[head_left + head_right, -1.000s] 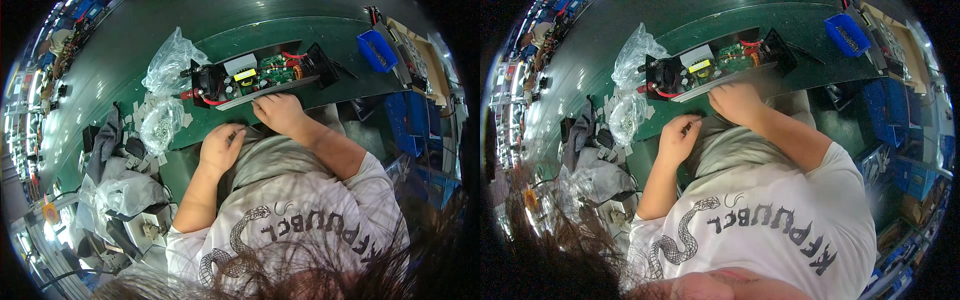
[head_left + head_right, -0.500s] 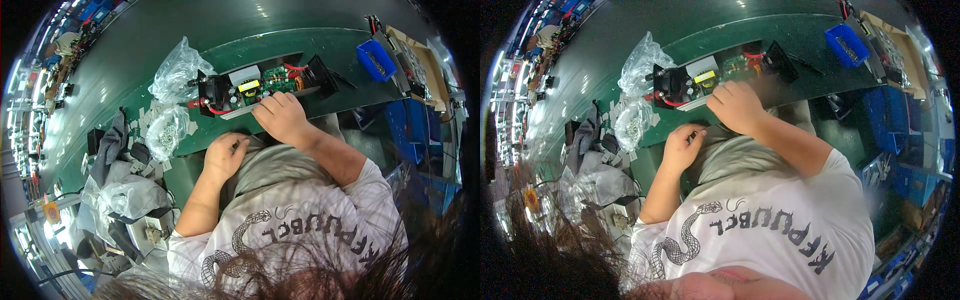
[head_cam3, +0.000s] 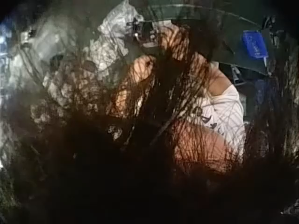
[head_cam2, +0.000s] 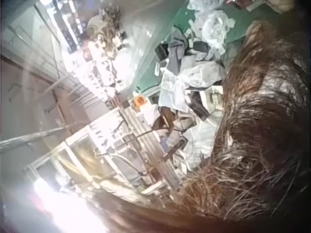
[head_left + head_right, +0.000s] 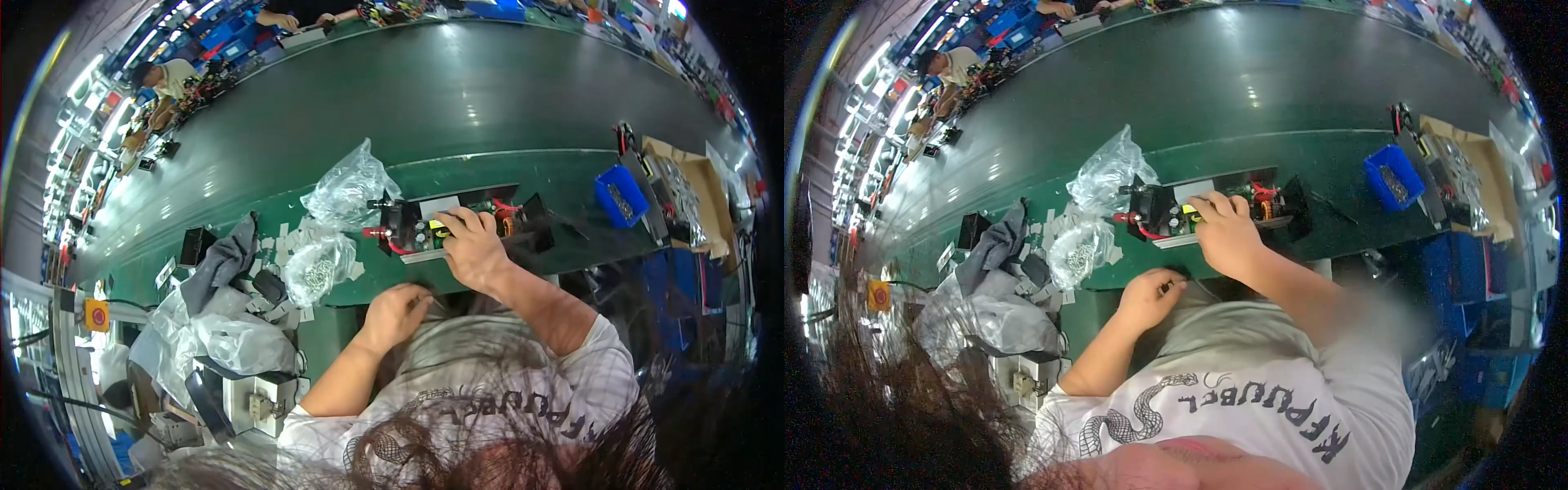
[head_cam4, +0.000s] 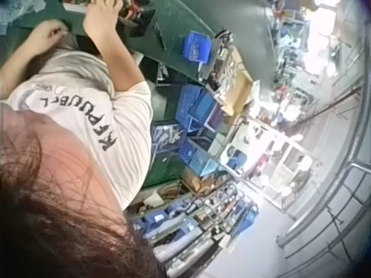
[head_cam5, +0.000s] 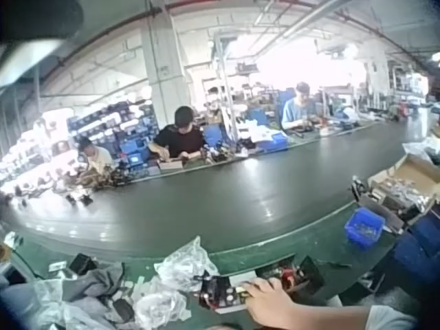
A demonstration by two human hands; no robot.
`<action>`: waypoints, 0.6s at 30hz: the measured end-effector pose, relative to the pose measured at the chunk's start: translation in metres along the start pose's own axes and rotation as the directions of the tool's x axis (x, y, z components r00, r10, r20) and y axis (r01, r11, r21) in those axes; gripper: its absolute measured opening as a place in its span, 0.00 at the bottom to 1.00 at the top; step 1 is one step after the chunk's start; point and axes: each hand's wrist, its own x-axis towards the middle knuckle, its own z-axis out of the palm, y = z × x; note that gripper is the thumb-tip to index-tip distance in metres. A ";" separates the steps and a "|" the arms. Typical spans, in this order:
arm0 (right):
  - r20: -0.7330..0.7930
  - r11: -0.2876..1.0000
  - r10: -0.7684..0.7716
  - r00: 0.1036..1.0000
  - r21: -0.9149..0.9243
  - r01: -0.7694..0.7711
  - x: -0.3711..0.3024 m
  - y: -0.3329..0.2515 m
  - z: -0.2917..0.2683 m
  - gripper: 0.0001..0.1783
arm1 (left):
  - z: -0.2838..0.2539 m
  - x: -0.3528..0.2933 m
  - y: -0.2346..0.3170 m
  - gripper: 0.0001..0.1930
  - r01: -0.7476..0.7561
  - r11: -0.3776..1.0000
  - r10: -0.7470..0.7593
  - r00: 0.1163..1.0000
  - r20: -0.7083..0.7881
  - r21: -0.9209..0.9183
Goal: The recorder is assembling an electronic device by installing a circuit board, connecting internal wiring, and applying insulation foam into a plastic housing.
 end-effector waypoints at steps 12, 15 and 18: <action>0.212 0.992 0.043 0.976 -0.127 -0.016 0.087 0.140 0.004 0.16 | 0.005 0.012 -0.008 0.07 0.051 0.998 -0.055 0.981 -0.185 -0.025; 0.129 0.990 0.055 0.990 -0.139 -0.037 0.110 0.196 0.021 0.15 | 0.004 0.014 0.002 0.06 0.111 0.992 -0.121 0.968 -0.221 -0.058; 0.128 0.975 0.205 0.970 -0.117 -0.191 0.141 0.247 0.043 0.15 | 0.007 0.016 -0.004 0.05 0.039 0.999 -0.046 0.968 -0.246 -0.036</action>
